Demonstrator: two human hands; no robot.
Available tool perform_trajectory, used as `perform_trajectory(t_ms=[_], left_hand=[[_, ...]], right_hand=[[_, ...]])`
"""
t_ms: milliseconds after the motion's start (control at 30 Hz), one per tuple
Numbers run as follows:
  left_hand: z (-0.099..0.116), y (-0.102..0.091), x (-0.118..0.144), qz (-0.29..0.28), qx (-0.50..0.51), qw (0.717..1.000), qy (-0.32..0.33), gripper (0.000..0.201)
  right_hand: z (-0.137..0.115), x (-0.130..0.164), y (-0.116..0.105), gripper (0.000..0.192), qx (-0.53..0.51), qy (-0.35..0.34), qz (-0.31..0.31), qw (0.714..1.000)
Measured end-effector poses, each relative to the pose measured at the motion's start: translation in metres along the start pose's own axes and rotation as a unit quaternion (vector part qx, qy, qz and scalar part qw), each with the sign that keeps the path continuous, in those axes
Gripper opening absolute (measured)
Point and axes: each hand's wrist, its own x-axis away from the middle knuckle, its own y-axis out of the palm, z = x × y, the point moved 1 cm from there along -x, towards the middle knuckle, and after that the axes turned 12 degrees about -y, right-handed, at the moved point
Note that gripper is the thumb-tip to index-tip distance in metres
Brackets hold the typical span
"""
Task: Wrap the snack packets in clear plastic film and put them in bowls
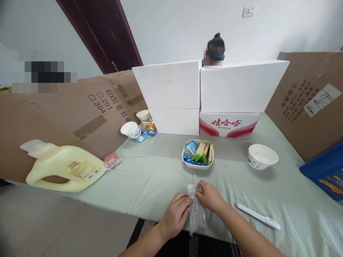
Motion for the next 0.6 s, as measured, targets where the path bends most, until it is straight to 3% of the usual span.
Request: perform_trajectory(t_ms=[67, 200, 267, 367, 500, 600], left_hand=[[0.003, 0.000, -0.001, 0.002, -0.021, 1.000, -0.001, 0.027], [0.005, 0.001, -0.003, 0.062, -0.095, 0.993, -0.019, 0.020], [0.005, 0.003, -0.007, 0.072, -0.107, 0.992, 0.009, 0.019], [0.002, 0.006, -0.014, 0.038, -0.092, 0.994, 0.054, 0.018], [-0.003, 0.011, -0.018, 0.000, -0.108, 0.994, 0.008, 0.019], [-0.004, 0.014, -0.018, -0.025, -0.151, 0.988, -0.011, 0.032]], right_hand=[[0.001, 0.000, 0.000, 0.021, -0.018, 0.006, -0.011, 1.000], [0.002, -0.004, 0.002, 0.029, -0.044, 0.012, -0.020, 0.999], [0.001, -0.005, 0.004, 0.029, -0.053, 0.008, -0.021, 0.998], [0.001, -0.003, 0.006, 0.030, -0.062, 0.009, -0.009, 0.998], [0.005, 0.021, 0.013, 0.052, -0.168, 0.028, -0.008, 0.985], [0.013, 0.051, 0.020, 0.066, -0.231, -0.014, -0.015, 0.973]])
